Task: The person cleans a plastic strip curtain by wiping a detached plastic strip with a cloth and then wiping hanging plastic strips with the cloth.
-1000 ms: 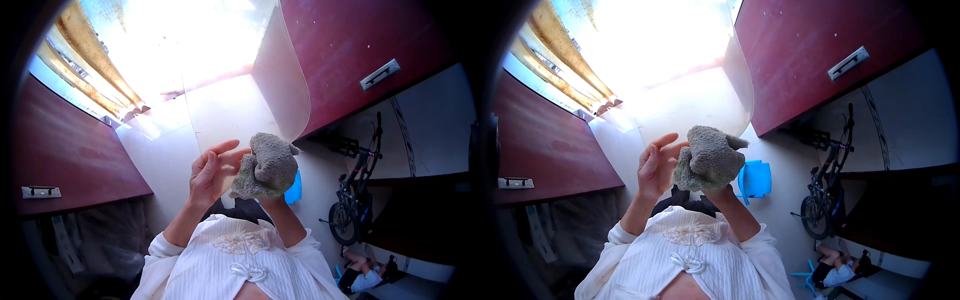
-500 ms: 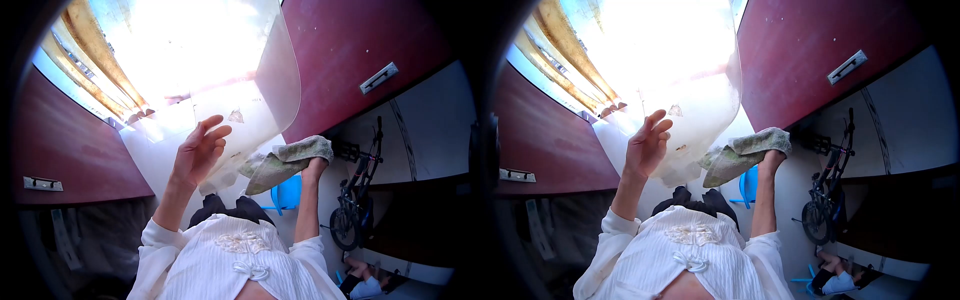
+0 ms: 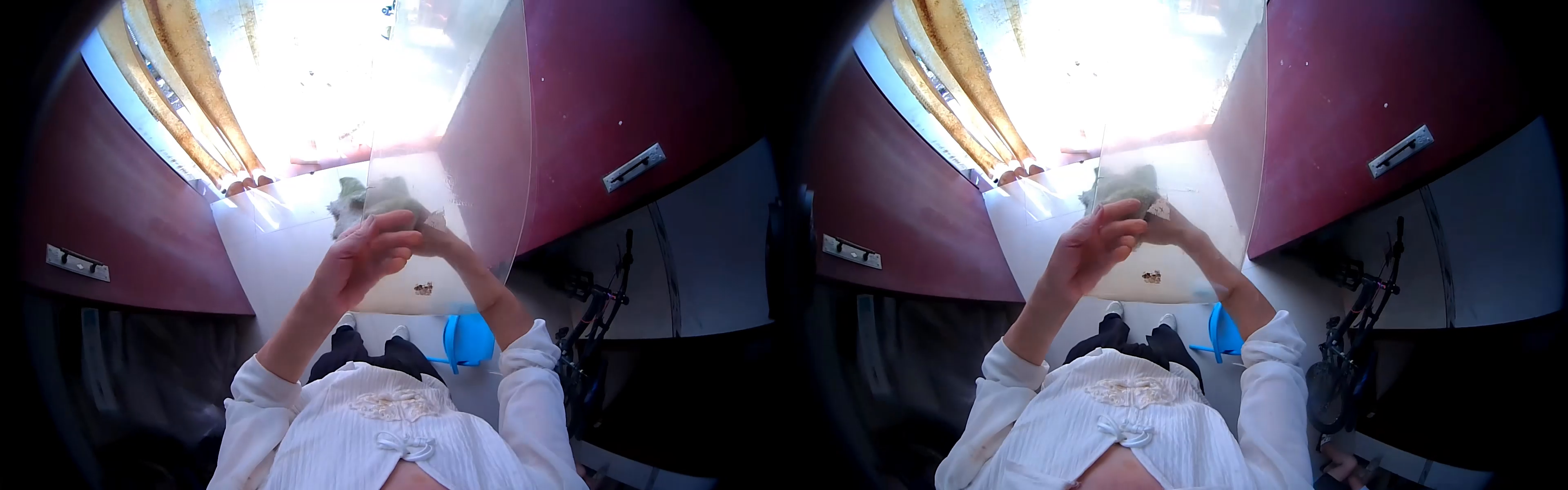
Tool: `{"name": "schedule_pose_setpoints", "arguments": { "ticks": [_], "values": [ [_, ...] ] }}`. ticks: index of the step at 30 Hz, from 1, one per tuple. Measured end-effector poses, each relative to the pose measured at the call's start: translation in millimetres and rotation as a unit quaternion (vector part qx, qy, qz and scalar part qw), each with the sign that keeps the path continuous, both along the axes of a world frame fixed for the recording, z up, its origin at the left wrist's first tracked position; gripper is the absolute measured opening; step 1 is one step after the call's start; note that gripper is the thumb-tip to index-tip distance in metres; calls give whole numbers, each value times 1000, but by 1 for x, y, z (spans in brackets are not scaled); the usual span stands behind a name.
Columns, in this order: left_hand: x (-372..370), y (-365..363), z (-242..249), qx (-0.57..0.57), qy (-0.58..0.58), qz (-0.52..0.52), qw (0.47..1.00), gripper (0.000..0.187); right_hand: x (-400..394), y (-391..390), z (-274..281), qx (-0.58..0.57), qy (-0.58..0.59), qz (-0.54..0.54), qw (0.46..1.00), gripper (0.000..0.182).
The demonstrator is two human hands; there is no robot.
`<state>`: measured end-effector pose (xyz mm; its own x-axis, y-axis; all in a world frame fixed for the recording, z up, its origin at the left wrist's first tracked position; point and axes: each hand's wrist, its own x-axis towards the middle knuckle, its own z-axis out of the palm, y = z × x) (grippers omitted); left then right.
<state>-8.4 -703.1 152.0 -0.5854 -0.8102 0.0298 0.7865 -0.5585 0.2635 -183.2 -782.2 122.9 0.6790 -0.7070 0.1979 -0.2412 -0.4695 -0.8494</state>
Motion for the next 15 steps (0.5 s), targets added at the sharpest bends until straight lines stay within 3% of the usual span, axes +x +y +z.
{"name": "schedule_pose_setpoints", "arguments": {
  "ticks": [2, 3, 4, 5, 6, 7, 8, 9, 10, 11, 12, 14, 15],
  "values": [
    [13, -1, -1, -64, -148, 133, 978, 45, 27, 14, -20, 113, -46, -68, 990, 36],
    [20, -1, -4, -32, -204, 208, 956, 45, 34, 20, -20, 193, -84, -76, 975, 40],
    [23, 1, -8, -27, -203, 217, 954, 45, 41, 29, -8, 273, -119, -84, 951, 44],
    [24, 2, -15, -111, -383, 333, 855, 42, 46, 40, -8, 303, -184, -55, 933, 50],
    [26, 1, -23, -185, -542, 425, 701, 40, 46, 45, -2, 416, -157, -53, 894, 55],
    [33, 1, -39, -178, -592, 413, 669, 45, 50, 47, 6, 425, -130, -44, 895, 59],
    [41, 1, -56, -173, -593, 418, 667, 45, 53, 47, 3, 429, -115, -38, 895, 60],
    [49, -1, -73, -82, -514, 366, 772, 49, 56, 46, -1, 432, -101, -32, 896, 62],
    [54, 0, -82, 11, -418, 303, 856, 53, 55, 48, -20, 456, -167, -38, 873, 63],
    [55, 10, -73, 16, -326, 213, 921, 60, 56, 49, -27, 478, -233, -44, 846, 65],
    [56, 22, -67, -28, -376, 140, 916, 61, 52, 47, -31, 479, -229, -44, 846, 65],
    [58, 35, -92, 12, -462, 51, 885, 56, 43, 45, -33, 501, -268, 21, 823, 67],
    [62, 38, -103, -4, -425, 64, 903, 47, 41, 48, -53, 485, -301, -9, 821, 65]
  ]
}}
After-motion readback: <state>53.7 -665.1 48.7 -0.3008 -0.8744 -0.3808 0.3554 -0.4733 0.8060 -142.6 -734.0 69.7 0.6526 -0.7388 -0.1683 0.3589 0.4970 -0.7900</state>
